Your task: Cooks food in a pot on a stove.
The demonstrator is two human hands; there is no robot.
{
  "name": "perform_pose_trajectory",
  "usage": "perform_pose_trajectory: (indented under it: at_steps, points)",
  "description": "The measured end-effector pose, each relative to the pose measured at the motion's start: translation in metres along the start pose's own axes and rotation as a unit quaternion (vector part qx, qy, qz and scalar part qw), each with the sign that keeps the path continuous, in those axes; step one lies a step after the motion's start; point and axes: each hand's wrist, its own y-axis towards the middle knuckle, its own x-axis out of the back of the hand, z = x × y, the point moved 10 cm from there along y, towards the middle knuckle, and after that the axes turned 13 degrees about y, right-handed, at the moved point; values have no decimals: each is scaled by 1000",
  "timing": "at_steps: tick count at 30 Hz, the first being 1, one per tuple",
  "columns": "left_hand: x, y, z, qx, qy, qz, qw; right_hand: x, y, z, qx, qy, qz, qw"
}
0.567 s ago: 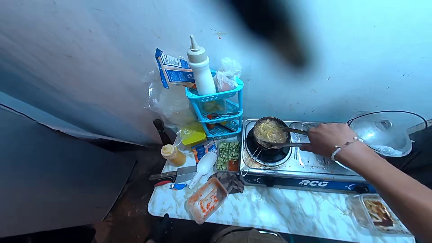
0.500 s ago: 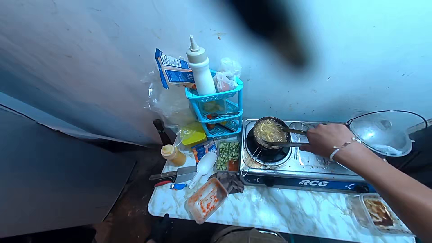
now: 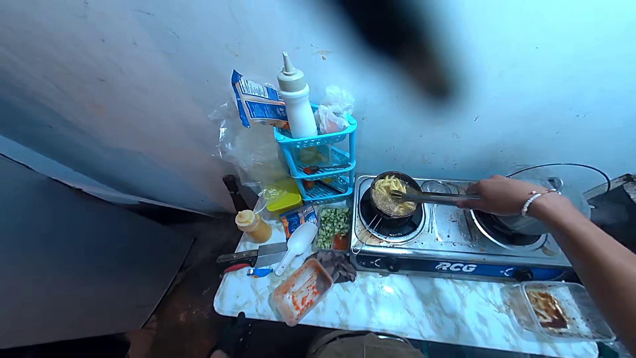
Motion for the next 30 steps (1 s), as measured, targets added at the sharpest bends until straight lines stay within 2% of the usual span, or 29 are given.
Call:
perform_pose_trajectory:
  at_steps: [3,7,9,12,14,17,19,21,23,25,28,30]
  points:
    - [1,16,11,-1,8,-2,1000,6,-5,-7,-5,15,-1,1000]
    - [-1,15,7,2,-11,-10,1000,16,-29,14,-34,-14,-24,999]
    - [3,3,1,-20,-14,-28,999,17,-42,34,-55,-34,-24,998]
    - [6,-31,-11,38,5,26,999,14,-47,61,-70,-47,-35,996]
    - [23,-25,-15,-1,75,-137,988,8,-43,75,-75,-42,-36,996]
    - [70,-73,-82,-57,119,-267,955,-4,-36,90,-72,-40,-33,996]
    - [94,-132,-151,-170,68,-349,919,-9,-33,93,-60,-57,-42,996]
    - [98,-193,-221,-307,30,-367,878,-13,-35,93,-54,-68,-38,995]
    - [76,-240,-284,-430,43,-325,841,-15,-35,84,-55,-60,-25,996]
    - [29,-264,-332,-487,100,-222,839,-17,-31,67,-60,-37,-20,997]
    - [-61,-272,-366,-489,161,-12,857,-20,-22,39,-57,9,-5,998]
    - [-102,-274,-374,-478,157,73,861,-22,-12,23,-28,32,4,999]
